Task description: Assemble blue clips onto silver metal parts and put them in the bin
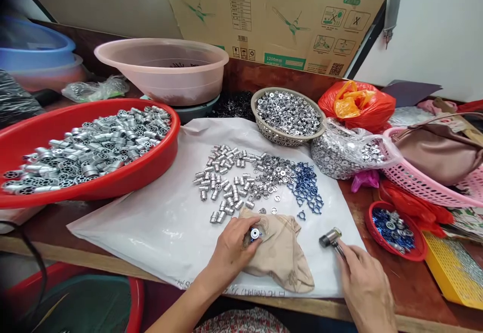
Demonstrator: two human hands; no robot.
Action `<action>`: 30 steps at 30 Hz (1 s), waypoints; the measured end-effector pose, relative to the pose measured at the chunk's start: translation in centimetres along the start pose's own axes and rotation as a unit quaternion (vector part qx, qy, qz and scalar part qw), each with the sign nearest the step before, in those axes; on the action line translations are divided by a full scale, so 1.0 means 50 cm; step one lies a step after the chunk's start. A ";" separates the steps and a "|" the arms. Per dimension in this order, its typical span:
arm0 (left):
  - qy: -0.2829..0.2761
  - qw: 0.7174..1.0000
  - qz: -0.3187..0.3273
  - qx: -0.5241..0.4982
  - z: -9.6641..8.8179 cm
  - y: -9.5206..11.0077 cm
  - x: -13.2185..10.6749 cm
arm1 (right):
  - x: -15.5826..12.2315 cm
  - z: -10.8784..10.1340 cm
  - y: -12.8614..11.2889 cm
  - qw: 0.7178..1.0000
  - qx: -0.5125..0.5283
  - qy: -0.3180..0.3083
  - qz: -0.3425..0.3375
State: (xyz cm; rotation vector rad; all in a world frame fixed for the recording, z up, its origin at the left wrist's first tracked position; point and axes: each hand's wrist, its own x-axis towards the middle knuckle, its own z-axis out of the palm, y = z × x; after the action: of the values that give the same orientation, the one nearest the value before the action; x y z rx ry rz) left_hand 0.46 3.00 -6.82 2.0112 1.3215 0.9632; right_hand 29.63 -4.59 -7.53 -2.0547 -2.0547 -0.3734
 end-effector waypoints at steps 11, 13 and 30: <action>0.169 0.924 -0.105 0.325 -0.252 -0.130 -0.289 | 0.157 0.129 -0.070 0.985 0.114 -0.037 -0.124; 0.181 0.910 -0.114 0.355 -0.271 -0.129 -0.308 | 0.160 0.134 -0.066 0.988 0.107 -0.039 -0.105; 0.002 0.920 -0.248 -0.302 -0.102 -0.027 -0.029 | 0.119 -0.013 -0.292 0.865 0.499 -0.038 -0.041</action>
State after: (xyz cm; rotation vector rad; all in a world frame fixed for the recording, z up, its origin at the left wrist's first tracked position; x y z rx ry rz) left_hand -4.75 2.44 -5.17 1.1371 1.2468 0.9676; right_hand 14.98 0.90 -5.44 -1.3281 -1.7616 0.6569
